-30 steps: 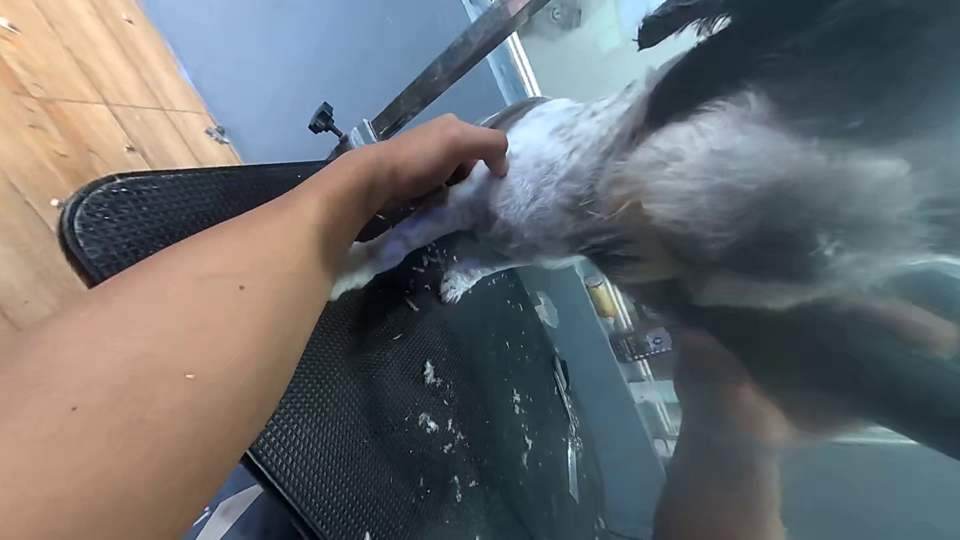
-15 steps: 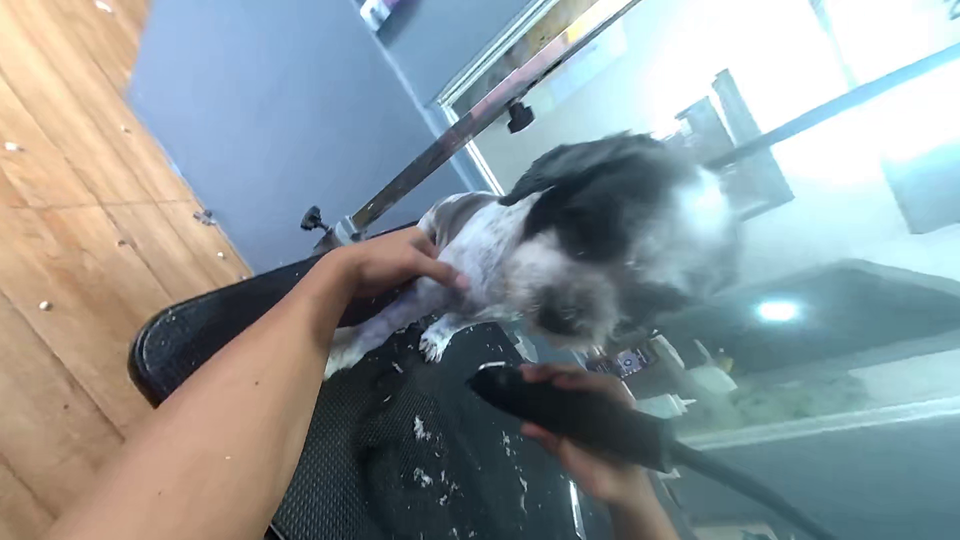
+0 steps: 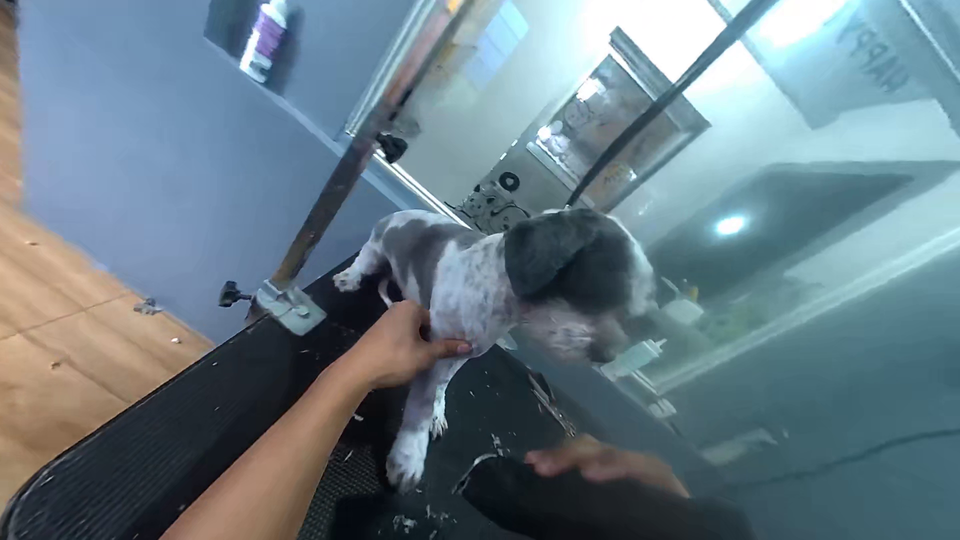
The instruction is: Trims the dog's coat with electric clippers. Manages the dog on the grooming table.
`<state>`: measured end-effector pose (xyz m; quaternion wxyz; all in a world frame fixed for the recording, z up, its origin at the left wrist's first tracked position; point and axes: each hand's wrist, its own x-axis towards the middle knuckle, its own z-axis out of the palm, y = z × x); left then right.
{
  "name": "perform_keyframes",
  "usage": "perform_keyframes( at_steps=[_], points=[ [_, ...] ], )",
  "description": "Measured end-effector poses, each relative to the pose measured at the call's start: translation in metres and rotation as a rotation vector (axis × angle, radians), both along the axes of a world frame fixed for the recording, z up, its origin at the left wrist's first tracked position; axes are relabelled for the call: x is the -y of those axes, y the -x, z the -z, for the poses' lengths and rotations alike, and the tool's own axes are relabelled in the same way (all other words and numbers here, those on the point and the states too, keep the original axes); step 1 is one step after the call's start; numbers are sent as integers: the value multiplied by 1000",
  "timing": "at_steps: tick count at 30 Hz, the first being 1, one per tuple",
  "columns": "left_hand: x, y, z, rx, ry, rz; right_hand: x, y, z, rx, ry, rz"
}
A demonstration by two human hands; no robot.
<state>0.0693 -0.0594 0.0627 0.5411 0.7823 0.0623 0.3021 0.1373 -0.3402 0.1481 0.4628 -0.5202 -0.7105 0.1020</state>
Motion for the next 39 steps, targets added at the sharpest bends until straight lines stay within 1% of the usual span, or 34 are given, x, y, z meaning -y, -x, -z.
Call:
perform_keyframes(
  at_steps=[2,5,7,11,14,16,18,20,23,28,31,34,39],
  points=[
    [10,-16,0,21,-60,-26,-5,7,-8,17,-54,43],
    [33,-42,9,63,-122,-159,-14,12,-19,13,-66,96],
    [43,-56,17,20,-152,-184,-19,10,-25,38,-125,148],
    [65,-85,29,31,-190,-206,-20,0,-48,114,-267,327],
    [79,-107,38,64,-222,-279,-14,-14,-71,214,-405,477],
    [80,-114,40,142,-242,-316,-14,-33,-87,358,-492,533],
    [76,-118,36,195,-273,-338,-16,-54,-102,452,-505,536],
    [69,-119,33,171,-283,-328,-21,-70,-117,433,-506,528],
    [67,-124,39,169,-250,-310,-28,-75,-135,436,-509,567],
    [72,-131,43,206,-265,-309,-41,-70,-143,554,-573,727],
    [71,-132,46,246,-274,-286,-49,-74,-143,663,-526,876],
    [71,-130,46,246,-263,-286,-52,-78,-140,693,-462,977],
    [69,-125,44,199,-272,-274,-59,-79,-122,718,-431,1040]
  ],
)
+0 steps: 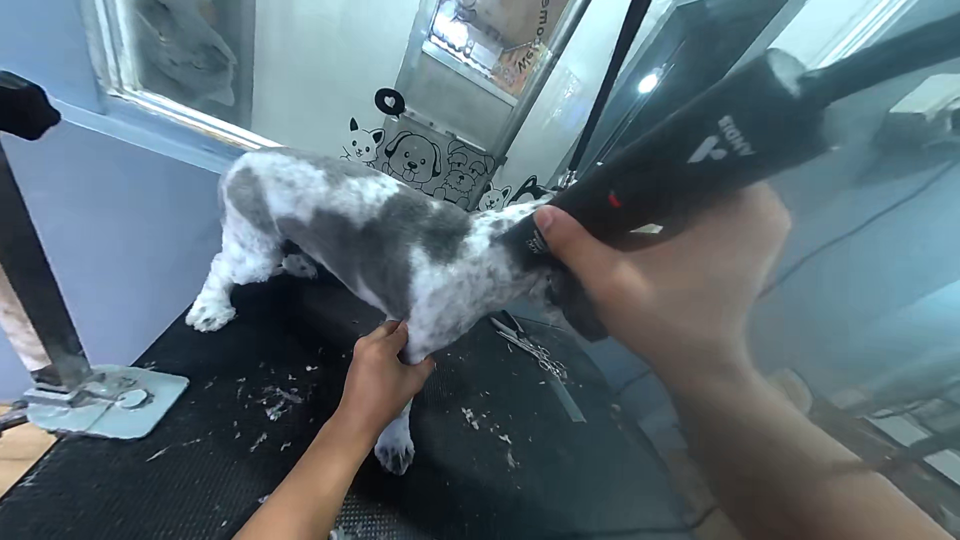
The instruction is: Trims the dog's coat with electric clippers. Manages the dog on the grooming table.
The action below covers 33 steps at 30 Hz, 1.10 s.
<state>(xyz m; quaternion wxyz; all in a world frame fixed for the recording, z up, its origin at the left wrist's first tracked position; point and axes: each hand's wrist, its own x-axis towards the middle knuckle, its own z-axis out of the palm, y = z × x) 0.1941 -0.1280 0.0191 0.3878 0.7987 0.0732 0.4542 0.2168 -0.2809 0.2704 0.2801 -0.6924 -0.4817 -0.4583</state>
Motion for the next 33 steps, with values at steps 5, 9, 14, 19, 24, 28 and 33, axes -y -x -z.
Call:
perform_keyframes(
  at_steps=[5,9,14,19,24,28,33],
  points=[
    [3,1,-1,-11,15,30,-3,1,26,-83,22,-81],
    [4,1,-3,-56,78,103,-1,-4,49,-135,26,-230],
    [6,-5,-1,-78,126,146,0,-3,66,-237,137,-300],
    [4,-4,0,-127,110,189,13,22,16,-302,153,-355],
    [7,-5,2,-83,174,223,4,17,-26,80,-23,-43],
    [6,-3,0,-67,151,194,-5,11,-14,29,39,84],
    [6,-4,2,-65,112,188,-19,8,15,-107,34,64]
  ],
)
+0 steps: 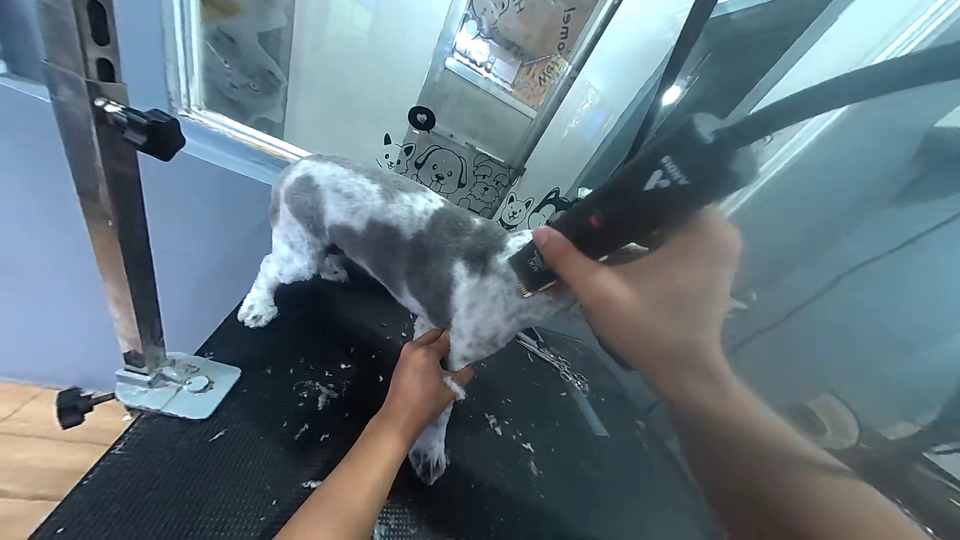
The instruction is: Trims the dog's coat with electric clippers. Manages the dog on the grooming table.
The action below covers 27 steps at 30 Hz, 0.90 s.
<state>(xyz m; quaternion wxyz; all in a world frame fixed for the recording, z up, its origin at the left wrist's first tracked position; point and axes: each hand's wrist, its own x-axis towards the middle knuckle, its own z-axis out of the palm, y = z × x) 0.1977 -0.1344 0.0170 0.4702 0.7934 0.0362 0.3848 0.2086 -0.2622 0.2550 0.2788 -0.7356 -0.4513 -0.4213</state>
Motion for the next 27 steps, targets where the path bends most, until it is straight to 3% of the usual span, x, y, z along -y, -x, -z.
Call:
perform_keyframes(
  at_steps=[7,13,18,24,27],
  points=[
    [1,1,1,-65,20,15,-18,2,29,-52,54,-56],
    [0,0,1,-55,15,34,-10,5,14,-113,127,-354],
    [3,1,6,46,6,25,-1,0,-3,36,87,-77],
    [1,4,9,40,96,65,-7,0,25,-95,184,-209],
    [-6,8,11,62,213,208,-11,0,40,-124,231,-274]
  ],
)
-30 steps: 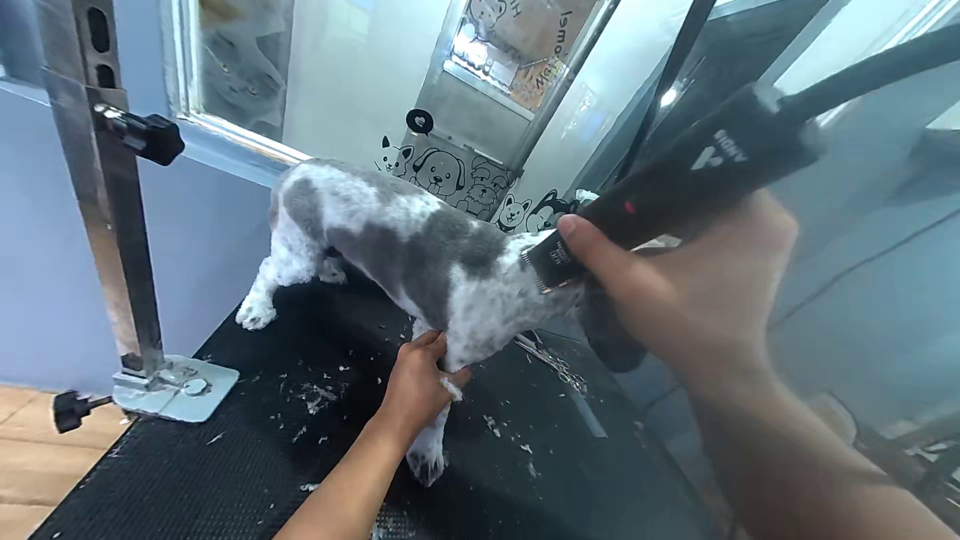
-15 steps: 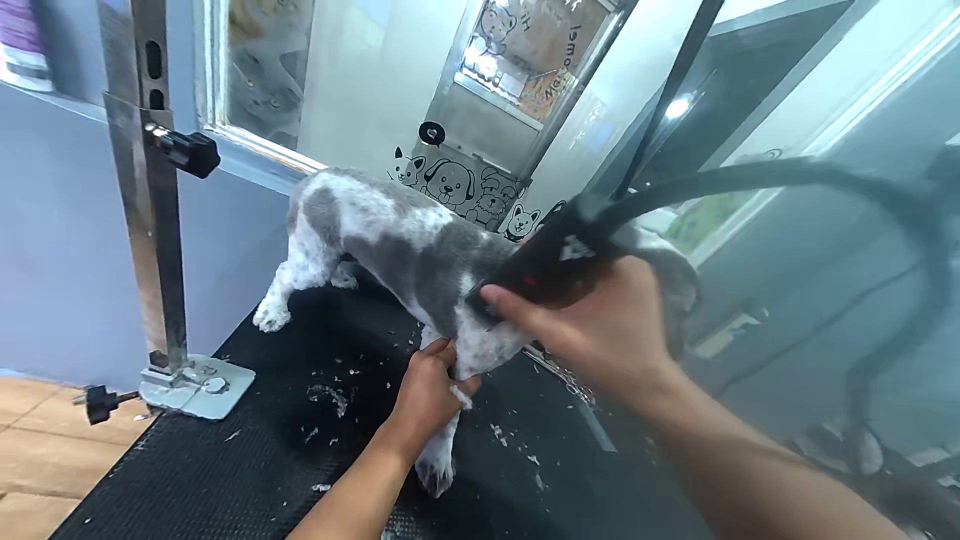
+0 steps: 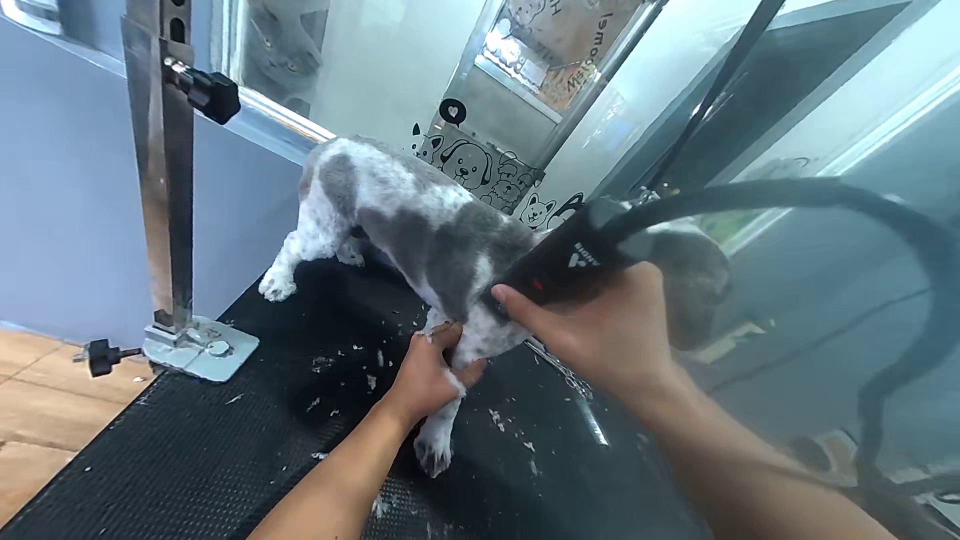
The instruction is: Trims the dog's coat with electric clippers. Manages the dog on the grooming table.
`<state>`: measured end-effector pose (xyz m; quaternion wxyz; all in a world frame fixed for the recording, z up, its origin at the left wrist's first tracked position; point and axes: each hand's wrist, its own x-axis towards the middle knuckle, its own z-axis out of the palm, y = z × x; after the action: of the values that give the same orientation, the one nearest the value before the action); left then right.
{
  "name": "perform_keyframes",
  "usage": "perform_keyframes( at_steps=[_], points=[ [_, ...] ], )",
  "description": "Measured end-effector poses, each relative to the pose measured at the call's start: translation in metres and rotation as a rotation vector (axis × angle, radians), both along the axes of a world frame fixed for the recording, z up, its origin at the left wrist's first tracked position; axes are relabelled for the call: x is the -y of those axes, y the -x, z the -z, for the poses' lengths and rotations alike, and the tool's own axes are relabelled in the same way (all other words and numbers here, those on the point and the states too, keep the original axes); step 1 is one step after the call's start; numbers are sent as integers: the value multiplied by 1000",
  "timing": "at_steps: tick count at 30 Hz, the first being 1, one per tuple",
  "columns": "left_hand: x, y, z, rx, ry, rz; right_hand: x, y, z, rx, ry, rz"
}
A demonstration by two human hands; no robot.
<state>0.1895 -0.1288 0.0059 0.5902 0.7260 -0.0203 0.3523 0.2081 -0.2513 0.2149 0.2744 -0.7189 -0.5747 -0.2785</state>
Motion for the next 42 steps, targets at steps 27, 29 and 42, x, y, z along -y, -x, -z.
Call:
perform_keyframes(
  at_steps=[27,29,42],
  points=[
    [-20,7,-5,-127,614,591,15,12,-29,32,37,-222],
    [-15,8,-7,-142,565,486,18,15,-53,216,-129,-111],
    [-11,13,-7,-86,503,428,-20,2,-37,219,-209,275]
  ],
)
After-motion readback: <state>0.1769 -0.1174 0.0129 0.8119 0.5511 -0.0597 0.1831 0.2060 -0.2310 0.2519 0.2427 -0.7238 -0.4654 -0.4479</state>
